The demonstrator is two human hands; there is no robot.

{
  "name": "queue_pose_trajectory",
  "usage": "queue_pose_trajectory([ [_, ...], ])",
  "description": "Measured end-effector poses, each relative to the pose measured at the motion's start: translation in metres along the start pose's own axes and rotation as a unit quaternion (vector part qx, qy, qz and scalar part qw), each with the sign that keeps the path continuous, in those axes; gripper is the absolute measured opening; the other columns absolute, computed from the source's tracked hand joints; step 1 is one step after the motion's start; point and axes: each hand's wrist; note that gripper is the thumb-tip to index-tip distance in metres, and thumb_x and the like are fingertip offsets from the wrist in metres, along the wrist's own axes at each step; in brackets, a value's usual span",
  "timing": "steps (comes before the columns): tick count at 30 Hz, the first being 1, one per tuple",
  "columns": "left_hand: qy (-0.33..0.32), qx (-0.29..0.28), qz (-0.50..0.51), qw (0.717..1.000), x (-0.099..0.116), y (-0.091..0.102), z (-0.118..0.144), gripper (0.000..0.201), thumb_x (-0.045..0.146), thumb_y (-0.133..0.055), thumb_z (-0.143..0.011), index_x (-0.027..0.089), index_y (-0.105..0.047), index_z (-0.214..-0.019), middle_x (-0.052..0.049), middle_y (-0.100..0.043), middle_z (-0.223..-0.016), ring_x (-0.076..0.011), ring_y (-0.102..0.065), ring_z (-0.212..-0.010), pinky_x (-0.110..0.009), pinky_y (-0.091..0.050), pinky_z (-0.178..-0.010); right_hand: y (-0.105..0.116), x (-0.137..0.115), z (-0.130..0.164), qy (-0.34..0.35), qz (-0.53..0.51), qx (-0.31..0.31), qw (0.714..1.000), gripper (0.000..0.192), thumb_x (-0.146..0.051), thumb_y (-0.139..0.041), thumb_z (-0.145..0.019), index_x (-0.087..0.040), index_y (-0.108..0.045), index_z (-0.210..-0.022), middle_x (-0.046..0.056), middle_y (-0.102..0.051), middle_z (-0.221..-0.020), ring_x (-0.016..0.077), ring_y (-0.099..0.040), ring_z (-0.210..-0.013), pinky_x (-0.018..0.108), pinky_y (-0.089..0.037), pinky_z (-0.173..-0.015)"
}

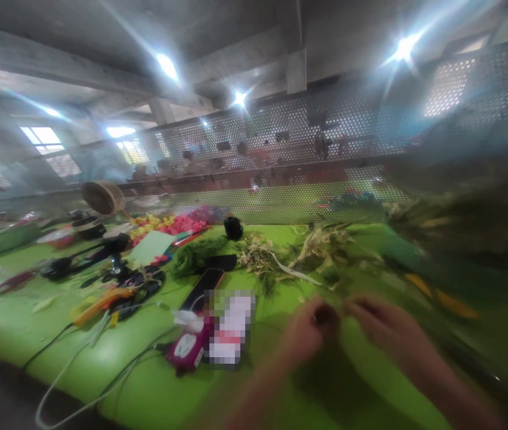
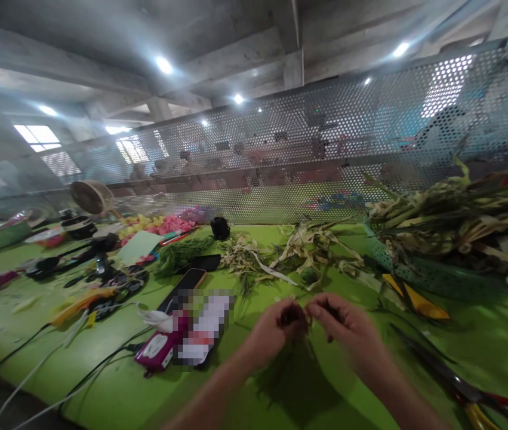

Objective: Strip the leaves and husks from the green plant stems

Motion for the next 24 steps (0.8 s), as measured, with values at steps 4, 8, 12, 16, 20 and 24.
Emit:
queue_pose_trajectory([
  [4,0.034,-0.014,0.079,0.996,0.005,0.003,-0.001,0.007,0.017,-0.061,-0.073,0.015,-0.059,-0.079,-0.001,-0.059,-0.075,-0.0131,-0.053,-0.071,-0.027,-0.042,-0.071,0.007,0.004,-0.003,-0.008,-0.037,0.071,0.997,0.031,-0.048,-0.053,-0.083,-0.027,-0.066,-0.102,0.001,-0.072,-0.089,0.0119,-0.053,-0.053,0.026,-0.046,-0.053],
  [8,0.018,-0.014,0.103,0.994,0.007,0.004,0.0,0.013,0.023,-0.064,-0.073,0.016,-0.057,-0.081,-0.001,-0.057,-0.078,-0.0129,-0.052,-0.075,-0.026,-0.041,-0.073,0.004,0.02,-0.011,0.009,0.044,0.015,0.999,0.025,-0.043,-0.059,-0.078,-0.024,-0.069,-0.091,0.002,-0.071,-0.08,0.0159,-0.057,-0.06,0.028,-0.046,-0.055],
  [12,0.024,-0.016,0.102,0.994,0.003,0.005,0.001,0.017,0.028,-0.066,-0.076,0.016,-0.057,-0.083,-0.001,-0.057,-0.08,-0.0135,-0.052,-0.076,-0.027,-0.04,-0.073,0.001,0.028,-0.013,0.05,0.109,-0.017,0.993,0.019,-0.04,-0.06,-0.08,-0.023,-0.07,-0.081,0.002,-0.07,-0.08,0.0177,-0.06,-0.068,0.029,-0.045,-0.062],
  [16,0.029,0.003,0.115,0.993,0.002,0.005,0.0,0.012,0.024,-0.064,-0.076,0.016,-0.057,-0.082,-0.001,-0.057,-0.078,-0.0134,-0.052,-0.076,-0.026,-0.041,-0.073,0.001,0.025,-0.011,0.074,0.135,-0.018,0.988,0.017,-0.035,-0.058,-0.082,-0.022,-0.067,-0.076,0.001,-0.066,-0.073,0.0177,-0.059,-0.069,0.028,-0.042,-0.062],
  [20,0.046,0.025,0.16,0.986,0.004,0.005,-0.002,0.01,0.018,-0.064,-0.072,0.016,-0.057,-0.079,0.001,-0.058,-0.073,-0.0119,-0.053,-0.072,-0.025,-0.041,-0.072,-0.003,0.019,-0.006,0.126,0.145,-0.047,0.98,0.016,-0.029,-0.056,-0.084,-0.022,-0.064,-0.072,0.0,-0.063,-0.072,0.0163,-0.057,-0.067,0.027,-0.04,-0.061],
  [24,0.061,0.033,0.176,0.982,0.0,0.005,-0.005,0.016,0.016,-0.069,-0.064,0.015,-0.058,-0.075,0.001,-0.06,-0.072,-0.0121,-0.054,-0.071,-0.025,-0.041,-0.07,-0.008,0.016,-0.002,0.148,0.18,-0.05,0.971,0.016,-0.024,-0.055,-0.084,-0.023,-0.063,-0.07,-0.001,-0.062,-0.07,0.0148,-0.054,-0.064,0.026,-0.037,-0.058],
])
Point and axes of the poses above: each hand's wrist, its own z-axis away from the middle knuckle, its own y-axis out of the back of the hand, x = y × z
